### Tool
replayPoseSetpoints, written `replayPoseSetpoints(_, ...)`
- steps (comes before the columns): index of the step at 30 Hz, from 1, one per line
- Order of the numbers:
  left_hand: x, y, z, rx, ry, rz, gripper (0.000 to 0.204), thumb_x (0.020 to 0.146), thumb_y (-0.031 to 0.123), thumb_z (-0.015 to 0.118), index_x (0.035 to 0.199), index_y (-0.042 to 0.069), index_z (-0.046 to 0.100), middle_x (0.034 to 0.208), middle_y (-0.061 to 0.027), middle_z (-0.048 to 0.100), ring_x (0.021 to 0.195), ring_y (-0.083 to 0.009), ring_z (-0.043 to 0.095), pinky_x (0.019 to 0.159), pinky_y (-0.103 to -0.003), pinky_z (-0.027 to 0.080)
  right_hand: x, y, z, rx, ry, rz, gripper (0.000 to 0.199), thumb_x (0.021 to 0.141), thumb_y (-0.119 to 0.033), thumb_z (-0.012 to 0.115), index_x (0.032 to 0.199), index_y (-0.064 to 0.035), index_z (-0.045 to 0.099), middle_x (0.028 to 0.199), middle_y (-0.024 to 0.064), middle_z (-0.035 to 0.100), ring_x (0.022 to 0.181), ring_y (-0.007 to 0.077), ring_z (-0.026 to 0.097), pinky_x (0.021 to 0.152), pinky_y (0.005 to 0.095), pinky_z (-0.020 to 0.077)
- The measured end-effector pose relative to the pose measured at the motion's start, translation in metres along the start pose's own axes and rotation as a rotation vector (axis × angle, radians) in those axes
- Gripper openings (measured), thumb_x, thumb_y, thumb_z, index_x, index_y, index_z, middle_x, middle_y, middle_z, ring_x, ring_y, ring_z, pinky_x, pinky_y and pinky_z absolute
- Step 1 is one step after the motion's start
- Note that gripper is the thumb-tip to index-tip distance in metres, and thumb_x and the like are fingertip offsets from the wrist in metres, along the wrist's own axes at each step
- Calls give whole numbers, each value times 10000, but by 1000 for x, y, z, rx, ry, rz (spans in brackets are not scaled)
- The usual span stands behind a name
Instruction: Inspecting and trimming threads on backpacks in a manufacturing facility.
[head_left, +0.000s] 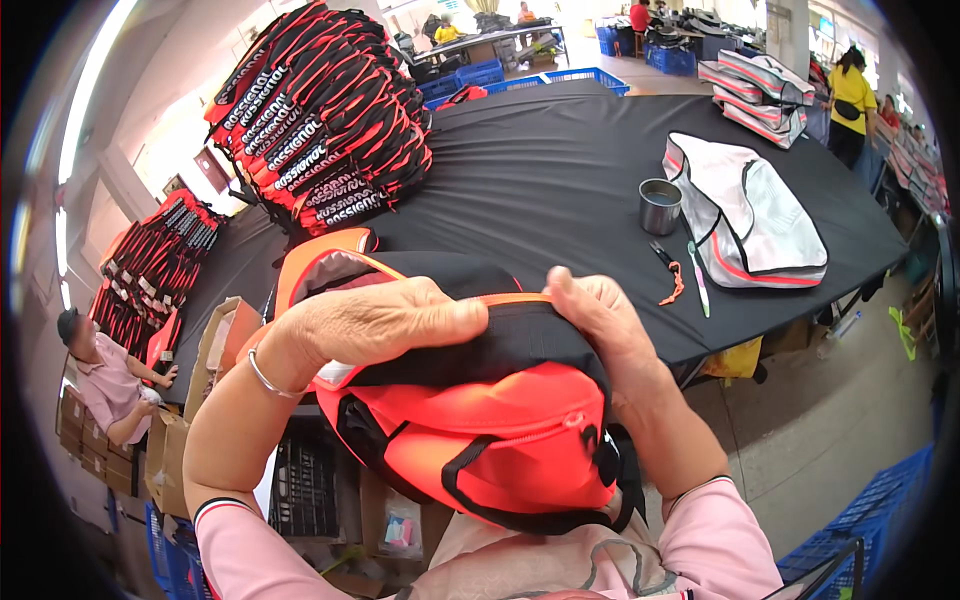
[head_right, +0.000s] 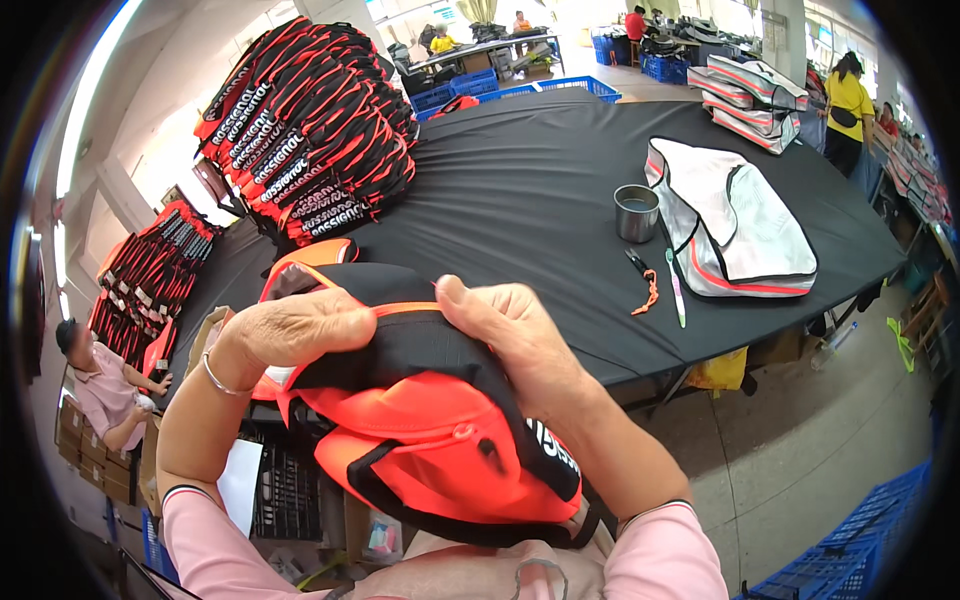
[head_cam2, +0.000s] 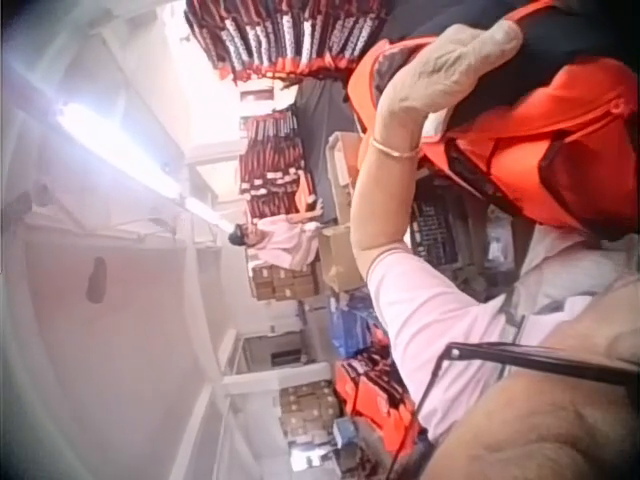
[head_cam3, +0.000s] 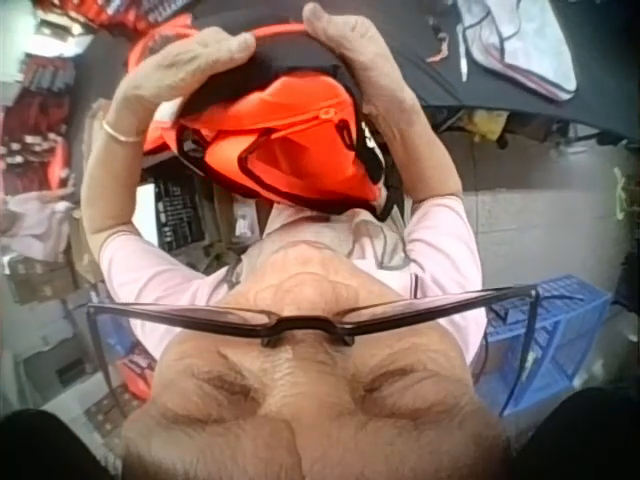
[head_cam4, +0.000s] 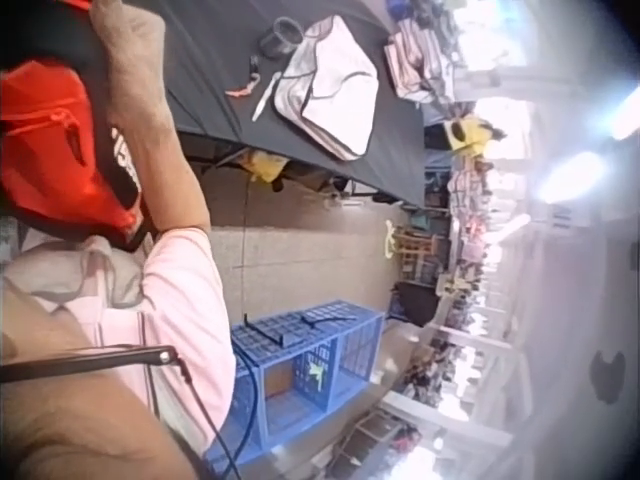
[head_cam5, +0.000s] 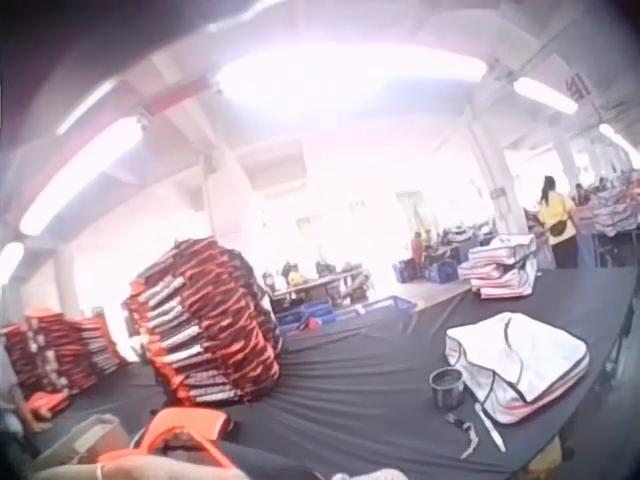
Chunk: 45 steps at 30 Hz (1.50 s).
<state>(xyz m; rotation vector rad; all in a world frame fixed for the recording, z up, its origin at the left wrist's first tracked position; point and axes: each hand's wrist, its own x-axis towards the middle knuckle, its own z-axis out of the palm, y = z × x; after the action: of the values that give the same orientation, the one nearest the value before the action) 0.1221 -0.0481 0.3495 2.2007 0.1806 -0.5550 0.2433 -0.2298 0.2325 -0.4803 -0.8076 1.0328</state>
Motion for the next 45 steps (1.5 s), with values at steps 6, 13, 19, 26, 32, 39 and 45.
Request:
replayPoseSetpoints(6,0,3,35,-435,149,223,529,763,188,857,1191,-36,642,1029,-20,690,942,-72,607,871,-240,496,13,-9,-2,-262,253,-202,186,956,-179,670,928,-38,552,755,7,642,642,24,578,539,171,467)
replayPoseSetpoints(13,9,-8,63,-655,194,276,294,959,226,627,1005,-56,697,855,-40,718,708,-68,650,676,-208,535,13,-9,-16,-448,269,-172,210,900,-138,737,904,-32,556,690,5,633,572,20,560,482,171,439)
replayPoseSetpoints(19,15,-27,78,-702,50,231,401,897,275,712,1159,-24,658,991,-18,677,885,-70,611,804,-241,504,15,-8,-34,-652,161,-1,186,913,-144,718,917,-29,572,690,-10,632,581,5,558,495,156,414)
replayPoseSetpoints(26,10,-37,78,-643,74,131,667,722,247,833,1269,-28,567,1125,-58,638,1027,-130,588,943,-283,456,30,-7,-10,-957,88,-181,236,937,-211,687,868,10,644,723,-33,583,638,13,474,537,220,399)
replayPoseSetpoints(32,21,-29,95,-780,26,199,539,772,152,791,1234,-27,577,1068,-32,645,1016,-132,587,929,-281,458,29,2,-15,-888,116,-113,230,896,-200,718,851,20,662,718,-12,595,664,43,497,586,239,427)
replayPoseSetpoints(39,33,-28,95,-505,53,398,470,847,257,767,1161,-39,582,1004,-68,638,917,-122,580,840,-301,487,55,14,-28,-1038,34,-125,194,871,-186,716,850,4,678,760,20,656,702,89,576,648,264,483)
replayPoseSetpoints(45,21,-43,58,233,359,565,585,814,470,759,1051,-51,638,937,-177,662,881,-315,653,758,-389,510,15,-30,-24,-1105,293,-128,192,937,-201,625,828,-43,631,725,-58,524,602,25,436,556,197,341)
